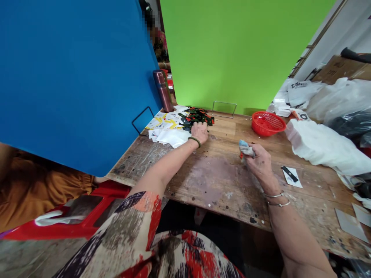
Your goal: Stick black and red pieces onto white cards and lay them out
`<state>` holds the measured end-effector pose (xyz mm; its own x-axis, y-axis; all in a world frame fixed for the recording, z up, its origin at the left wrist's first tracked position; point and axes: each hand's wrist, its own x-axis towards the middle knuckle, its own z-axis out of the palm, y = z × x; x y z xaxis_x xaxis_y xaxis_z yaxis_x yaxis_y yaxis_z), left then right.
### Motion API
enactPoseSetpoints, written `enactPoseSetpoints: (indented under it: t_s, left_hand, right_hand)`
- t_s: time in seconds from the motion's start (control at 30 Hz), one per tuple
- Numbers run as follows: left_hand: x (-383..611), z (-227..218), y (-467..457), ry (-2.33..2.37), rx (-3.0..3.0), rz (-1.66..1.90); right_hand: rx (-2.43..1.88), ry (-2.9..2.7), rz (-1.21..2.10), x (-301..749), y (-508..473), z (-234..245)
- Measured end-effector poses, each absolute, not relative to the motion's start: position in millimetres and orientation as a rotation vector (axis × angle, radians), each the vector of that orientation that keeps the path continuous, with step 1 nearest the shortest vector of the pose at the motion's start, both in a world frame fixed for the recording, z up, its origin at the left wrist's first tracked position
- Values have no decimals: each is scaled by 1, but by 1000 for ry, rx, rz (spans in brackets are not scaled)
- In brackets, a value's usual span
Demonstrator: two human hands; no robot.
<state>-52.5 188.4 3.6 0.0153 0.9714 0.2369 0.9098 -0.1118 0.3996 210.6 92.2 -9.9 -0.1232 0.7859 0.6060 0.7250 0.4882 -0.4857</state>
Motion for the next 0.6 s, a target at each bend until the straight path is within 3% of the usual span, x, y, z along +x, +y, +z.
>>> enactPoseSetpoints:
  t_s: [0.2,0.4,0.6]
  left_hand:
    - [-82,8,205,2109,2156,344]
    - [-90,11,194,2128,2115,671]
    - [-27,-11,131,1227,2001,981]
  right_hand:
    - [-1239,-1947,205,203,94,-23]
    - [-1198,-1942,266,204,100,-31]
    - [-981,-1992,94,177,88,-25]
